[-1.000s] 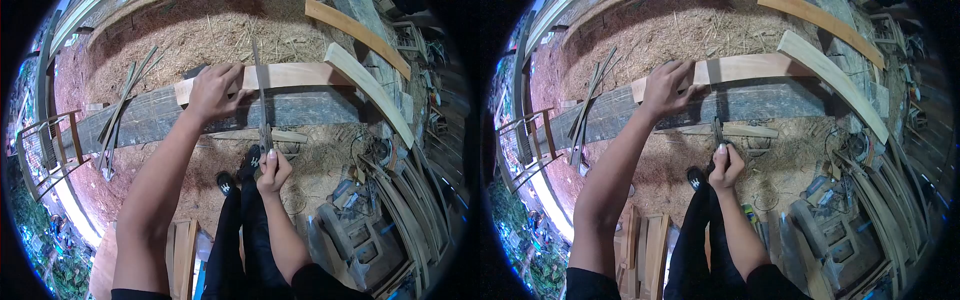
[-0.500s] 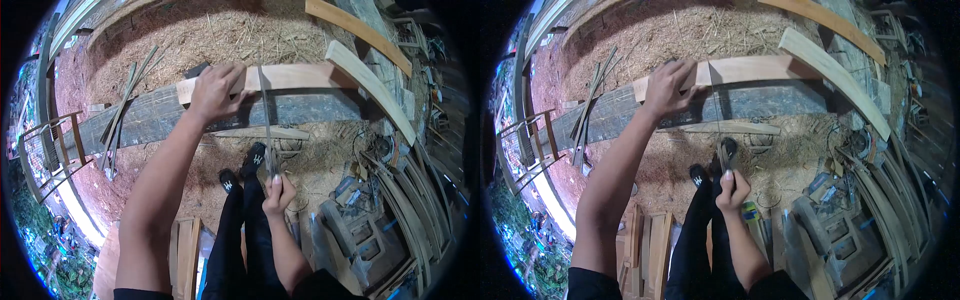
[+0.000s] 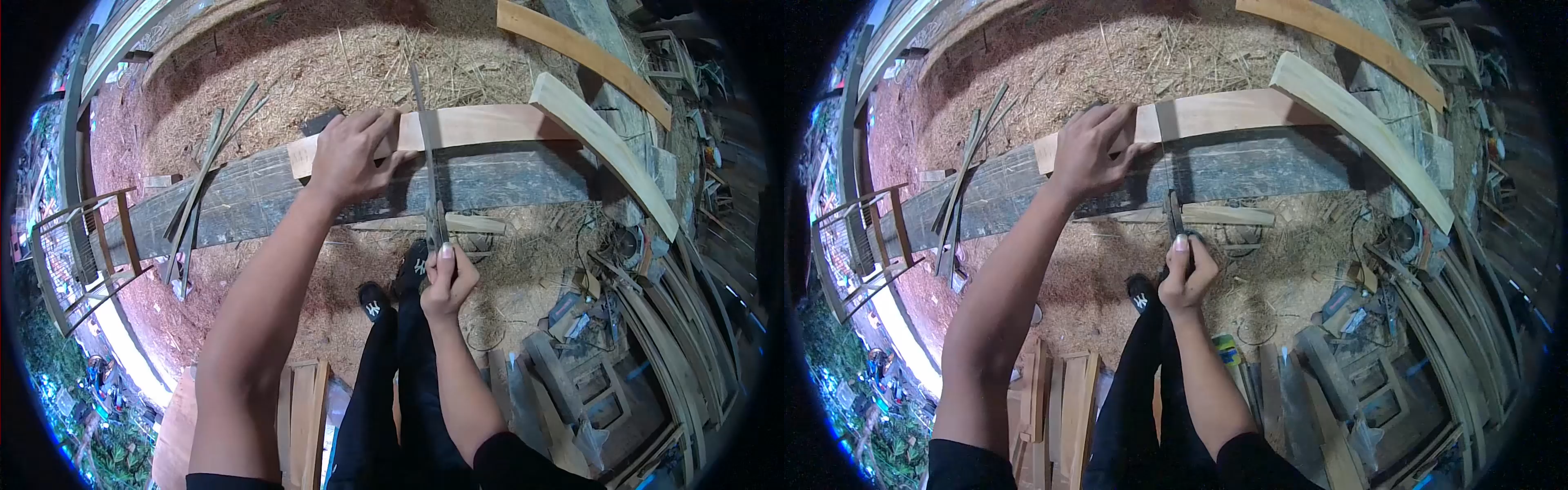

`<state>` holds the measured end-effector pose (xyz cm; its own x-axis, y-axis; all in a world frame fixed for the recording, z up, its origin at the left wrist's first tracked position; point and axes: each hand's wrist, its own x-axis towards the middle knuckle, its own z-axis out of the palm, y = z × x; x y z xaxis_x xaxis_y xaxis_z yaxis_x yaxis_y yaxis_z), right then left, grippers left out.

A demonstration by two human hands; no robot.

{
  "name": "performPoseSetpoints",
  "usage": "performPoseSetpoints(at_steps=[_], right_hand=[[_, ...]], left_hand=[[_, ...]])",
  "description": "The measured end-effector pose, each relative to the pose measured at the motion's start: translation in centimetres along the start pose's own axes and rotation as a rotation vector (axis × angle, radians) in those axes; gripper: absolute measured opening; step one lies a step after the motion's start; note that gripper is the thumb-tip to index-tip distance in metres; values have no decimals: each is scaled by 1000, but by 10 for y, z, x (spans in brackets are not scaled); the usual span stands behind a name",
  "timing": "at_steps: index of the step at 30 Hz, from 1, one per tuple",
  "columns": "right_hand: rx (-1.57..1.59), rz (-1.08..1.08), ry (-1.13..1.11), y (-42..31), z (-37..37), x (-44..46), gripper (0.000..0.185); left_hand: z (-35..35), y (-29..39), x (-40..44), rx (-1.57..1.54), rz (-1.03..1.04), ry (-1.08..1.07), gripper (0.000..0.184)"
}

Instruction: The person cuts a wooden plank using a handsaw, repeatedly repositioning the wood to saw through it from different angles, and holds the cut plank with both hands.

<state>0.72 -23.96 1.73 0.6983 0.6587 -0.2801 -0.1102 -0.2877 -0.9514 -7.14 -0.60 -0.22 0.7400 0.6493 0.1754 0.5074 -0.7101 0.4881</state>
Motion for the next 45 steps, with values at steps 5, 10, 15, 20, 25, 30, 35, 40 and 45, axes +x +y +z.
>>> performPoseSetpoints(at_steps=[5,10,15,20,25,30,35,40,45], right_hand=[[-77,-20,-2,3,-39,-54,46],[-6,3,31,2,3,8,43],[-80,-29,-4,-2,-35,-49,45],[34,57,12,2,3,9,36],[-63,-18,-5,-7,-40,-48,43],[-67,-91,15,-2,-5,6,43],[-90,-36,-4,-4,-36,-33,46],[-24,-31,2,-8,-6,3,42],[-72,-25,-24,-2,-37,-29,42]], left_hand=[[-5,2,4,-9,-36,-11,58],[-2,3,1,-27,-29,11,58],[-5,4,1,-14,-17,-26,59],[-1,0,-1,-8,-24,-30,59],[3,1,-5,43,19,-2,59],[0,3,3,1,-77,17,60],[-2,3,-2,41,38,-32,58],[4,6,2,17,-41,-22,57],[-2,7,2,21,-20,-39,59]])
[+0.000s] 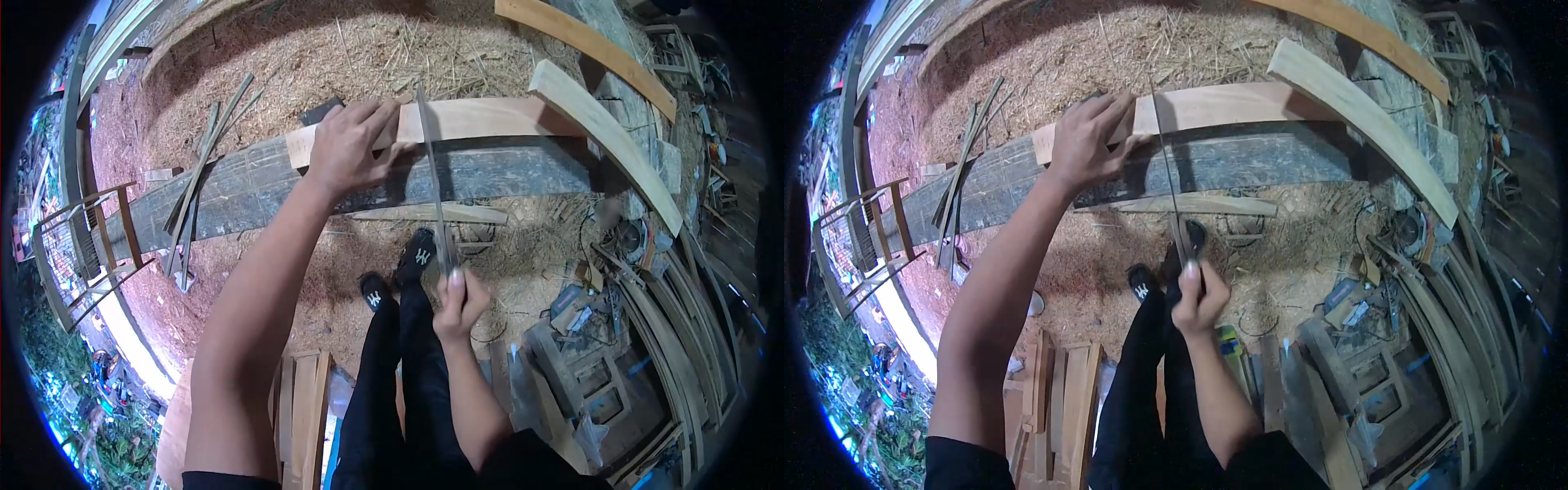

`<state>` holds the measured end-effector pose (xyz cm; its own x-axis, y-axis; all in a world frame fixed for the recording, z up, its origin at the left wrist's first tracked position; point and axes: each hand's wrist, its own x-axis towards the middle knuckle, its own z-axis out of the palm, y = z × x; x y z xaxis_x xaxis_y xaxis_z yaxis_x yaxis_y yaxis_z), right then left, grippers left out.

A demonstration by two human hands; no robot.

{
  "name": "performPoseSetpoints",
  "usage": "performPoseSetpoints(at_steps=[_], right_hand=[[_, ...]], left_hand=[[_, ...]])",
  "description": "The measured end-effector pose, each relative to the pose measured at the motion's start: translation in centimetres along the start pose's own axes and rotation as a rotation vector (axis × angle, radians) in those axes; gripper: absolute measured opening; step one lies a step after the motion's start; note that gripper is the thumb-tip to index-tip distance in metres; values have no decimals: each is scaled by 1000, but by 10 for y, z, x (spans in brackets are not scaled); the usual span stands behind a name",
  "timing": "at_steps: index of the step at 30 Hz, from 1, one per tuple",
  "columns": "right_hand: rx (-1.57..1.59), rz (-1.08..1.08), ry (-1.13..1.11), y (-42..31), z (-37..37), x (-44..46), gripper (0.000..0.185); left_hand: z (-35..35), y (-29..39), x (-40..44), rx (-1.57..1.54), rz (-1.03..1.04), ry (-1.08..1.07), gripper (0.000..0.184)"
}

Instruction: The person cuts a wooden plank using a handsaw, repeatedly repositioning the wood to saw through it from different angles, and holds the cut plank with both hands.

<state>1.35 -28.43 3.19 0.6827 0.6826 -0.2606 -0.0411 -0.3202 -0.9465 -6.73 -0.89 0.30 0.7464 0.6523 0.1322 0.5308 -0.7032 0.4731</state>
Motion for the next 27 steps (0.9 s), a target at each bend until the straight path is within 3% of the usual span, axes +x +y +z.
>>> performPoseSetpoints(at_steps=[3,7,11,23,26,27], right_hand=[[-33,-79,14,-3,1,-1,43],[83,14,31,-9,34,50,41],[264,-18,64,-67,-9,37,43],[105,64,-51,-13,0,29,41],[94,39,-40,-7,5,28,41],[93,37,-41,-6,5,28,41]], left_hand=[[-3,-4,1,-7,7,23,61],[1,-2,0,-17,8,24,61],[8,-4,-4,10,4,30,62],[4,-2,2,16,-12,-11,62],[5,0,4,-6,34,102,50],[2,4,10,-90,-84,80,42]])
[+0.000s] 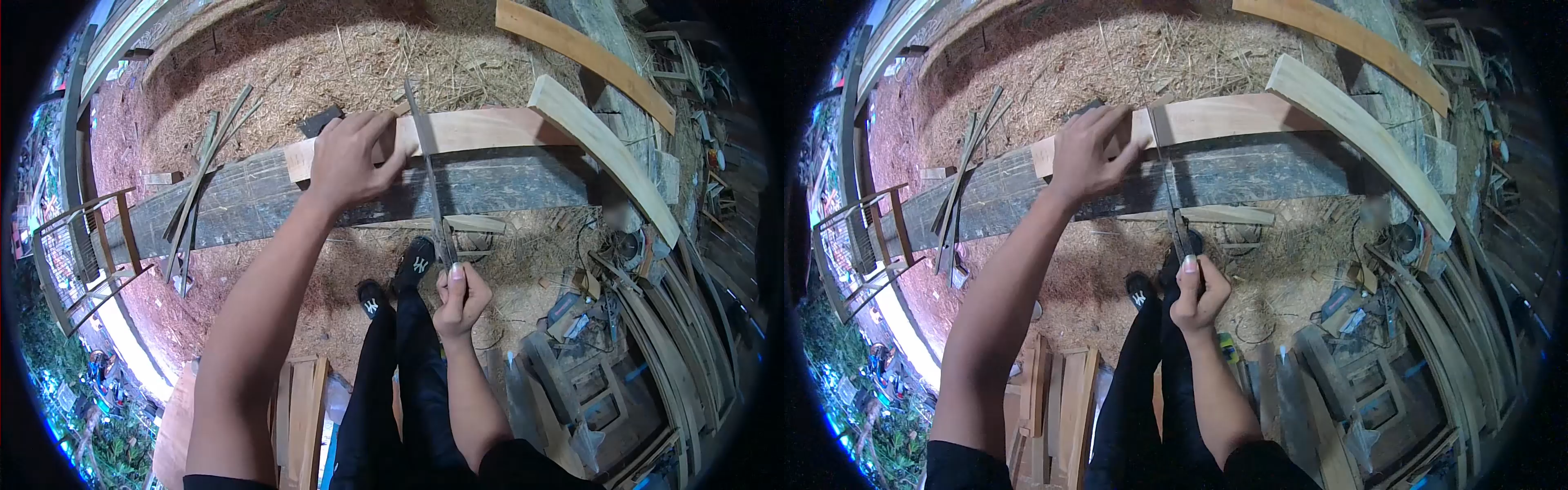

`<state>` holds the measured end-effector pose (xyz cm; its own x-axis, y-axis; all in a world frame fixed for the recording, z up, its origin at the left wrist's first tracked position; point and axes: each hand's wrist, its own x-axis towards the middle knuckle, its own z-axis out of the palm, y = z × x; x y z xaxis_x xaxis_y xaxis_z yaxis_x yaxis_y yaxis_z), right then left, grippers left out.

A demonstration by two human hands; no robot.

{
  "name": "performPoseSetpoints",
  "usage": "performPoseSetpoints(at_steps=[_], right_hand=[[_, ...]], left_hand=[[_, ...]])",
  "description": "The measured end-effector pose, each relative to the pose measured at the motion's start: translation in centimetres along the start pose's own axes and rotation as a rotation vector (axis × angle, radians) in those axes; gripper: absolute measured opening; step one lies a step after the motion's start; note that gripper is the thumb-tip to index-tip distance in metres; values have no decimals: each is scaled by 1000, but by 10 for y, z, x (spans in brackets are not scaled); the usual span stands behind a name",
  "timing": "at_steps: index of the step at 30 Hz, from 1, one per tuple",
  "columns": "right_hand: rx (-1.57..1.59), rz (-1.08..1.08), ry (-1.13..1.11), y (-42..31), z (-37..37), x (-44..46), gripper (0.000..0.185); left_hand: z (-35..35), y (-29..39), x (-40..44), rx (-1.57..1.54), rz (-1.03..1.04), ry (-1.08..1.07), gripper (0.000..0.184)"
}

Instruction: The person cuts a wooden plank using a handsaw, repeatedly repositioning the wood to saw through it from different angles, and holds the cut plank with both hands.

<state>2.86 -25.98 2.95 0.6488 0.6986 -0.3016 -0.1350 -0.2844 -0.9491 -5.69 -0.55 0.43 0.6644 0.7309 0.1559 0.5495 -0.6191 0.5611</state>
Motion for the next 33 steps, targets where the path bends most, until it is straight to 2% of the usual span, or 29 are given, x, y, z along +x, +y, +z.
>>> performPoseSetpoints(at_steps=[2,3,5,6,14,18,25,27,31,33], right_hand=[[-42,-16,40,0,2,-3,41],[-42,-18,37,0,2,-5,41],[14,78,67,1,1,-10,42],[15,94,54,4,0,-12,43],[61,138,16,17,-11,-25,42],[-48,109,44,9,-5,-16,42],[-66,19,32,3,-6,-22,44],[-94,-17,37,-10,10,0,44],[-68,42,39,-6,9,3,39],[-92,33,43,-10,2,-8,39]], left_hand=[[-1,14,11,-113,-320,-7,37],[4,19,16,-112,-322,-3,37],[14,26,27,162,-590,42,42],[18,28,31,205,-628,71,43],[27,26,26,239,-527,140,39],[28,23,25,215,-485,169,37],[25,24,27,211,-544,144,36],[28,23,27,250,-443,250,33],[27,24,27,239,-537,201,32],[28,21,23,236,-369,193,31]])
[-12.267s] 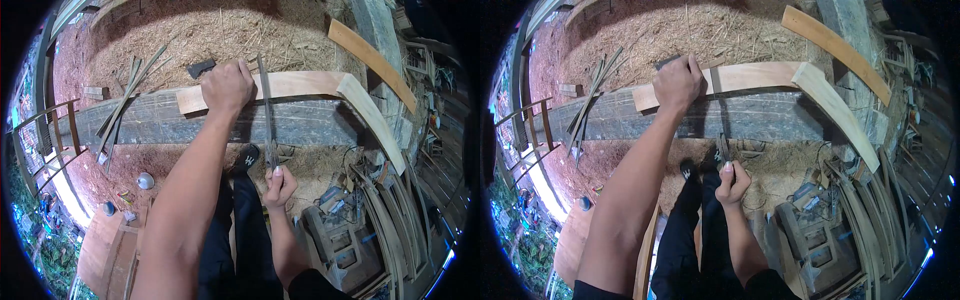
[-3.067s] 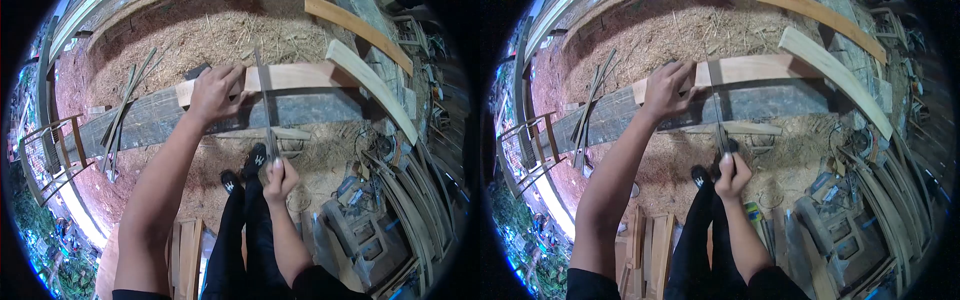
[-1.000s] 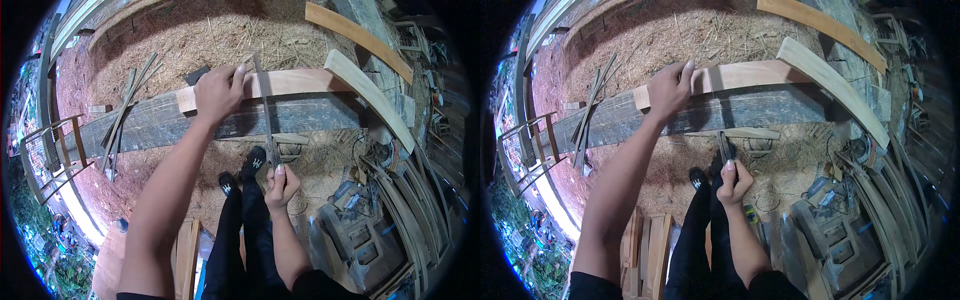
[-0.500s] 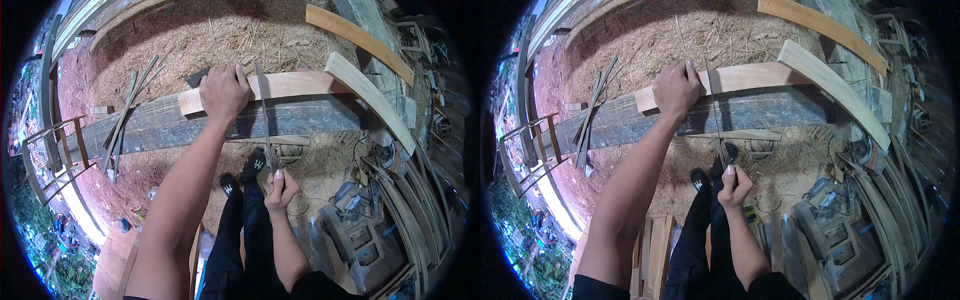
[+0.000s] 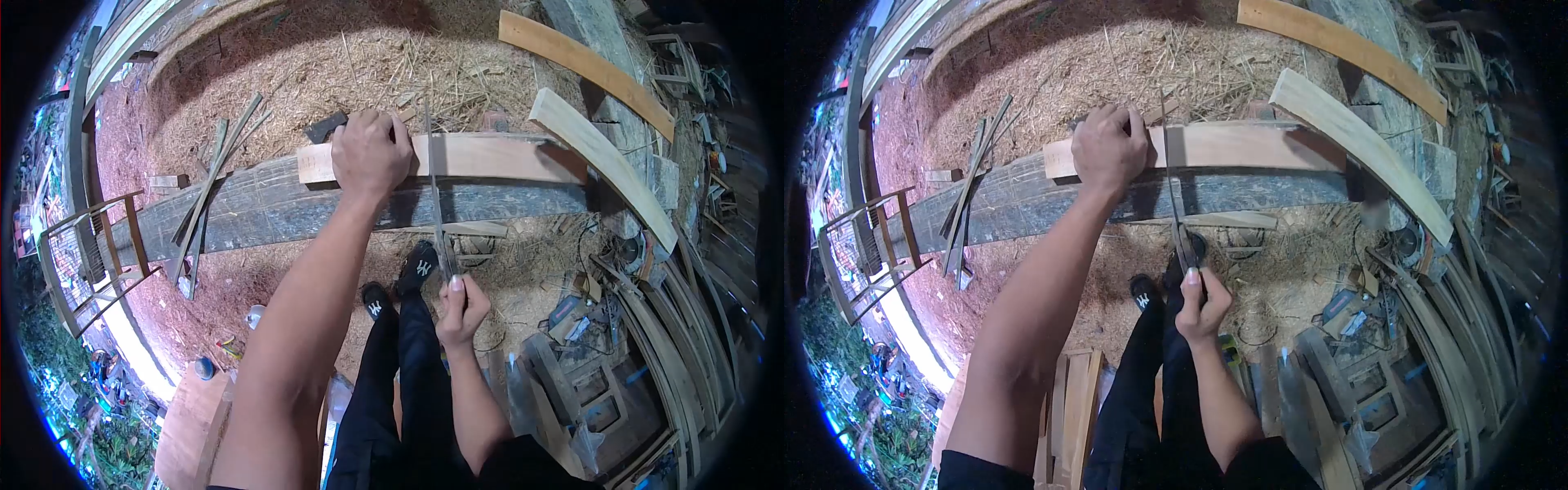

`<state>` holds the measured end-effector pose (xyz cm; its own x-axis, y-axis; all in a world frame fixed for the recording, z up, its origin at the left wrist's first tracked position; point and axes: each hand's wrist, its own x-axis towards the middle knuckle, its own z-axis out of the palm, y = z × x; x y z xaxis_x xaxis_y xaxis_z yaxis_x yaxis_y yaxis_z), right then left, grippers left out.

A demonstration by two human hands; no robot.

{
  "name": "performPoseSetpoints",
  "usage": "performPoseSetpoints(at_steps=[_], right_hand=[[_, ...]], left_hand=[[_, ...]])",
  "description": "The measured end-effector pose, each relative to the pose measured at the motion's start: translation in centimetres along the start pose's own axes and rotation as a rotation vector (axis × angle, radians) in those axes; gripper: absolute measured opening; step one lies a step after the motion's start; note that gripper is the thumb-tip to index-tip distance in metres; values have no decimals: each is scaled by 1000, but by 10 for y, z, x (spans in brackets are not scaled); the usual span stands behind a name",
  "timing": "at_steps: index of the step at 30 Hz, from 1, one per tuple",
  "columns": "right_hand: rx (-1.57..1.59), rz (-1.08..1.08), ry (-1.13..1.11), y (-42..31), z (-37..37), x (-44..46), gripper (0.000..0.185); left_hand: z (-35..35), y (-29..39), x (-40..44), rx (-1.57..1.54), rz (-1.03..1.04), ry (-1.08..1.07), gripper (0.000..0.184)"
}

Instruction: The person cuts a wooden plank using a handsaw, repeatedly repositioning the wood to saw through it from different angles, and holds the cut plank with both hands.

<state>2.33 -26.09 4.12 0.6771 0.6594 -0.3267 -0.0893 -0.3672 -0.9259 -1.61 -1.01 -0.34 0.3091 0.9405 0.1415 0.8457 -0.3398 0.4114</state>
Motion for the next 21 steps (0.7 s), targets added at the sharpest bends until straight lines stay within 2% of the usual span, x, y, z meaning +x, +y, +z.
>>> performPoseSetpoints(at_steps=[4,6,8,10,11,14,18,20,21], right_hand=[[17,46,-6,3,4,7,40],[253,151,-18,6,7,11,42],[319,161,-28,4,0,13,40],[-261,-147,-47,-25,-9,16,36],[-159,-65,21,-53,-4,16,33],[-127,92,-14,-83,-14,22,34],[-63,83,19,-72,-7,11,35],[-46,-176,153,-55,-7,-8,36],[93,-176,126,-39,-23,-21,20]], left_hand=[[3,0,4,-13,-2,36,32],[5,0,5,29,-53,52,32],[5,1,5,30,-64,49,32],[5,2,6,33,-67,39,32],[5,1,6,44,-68,37,31],[8,0,4,50,-70,42,31],[4,4,6,71,-51,46,28],[7,4,8,76,-52,52,28],[8,3,7,81,-58,62,28]])
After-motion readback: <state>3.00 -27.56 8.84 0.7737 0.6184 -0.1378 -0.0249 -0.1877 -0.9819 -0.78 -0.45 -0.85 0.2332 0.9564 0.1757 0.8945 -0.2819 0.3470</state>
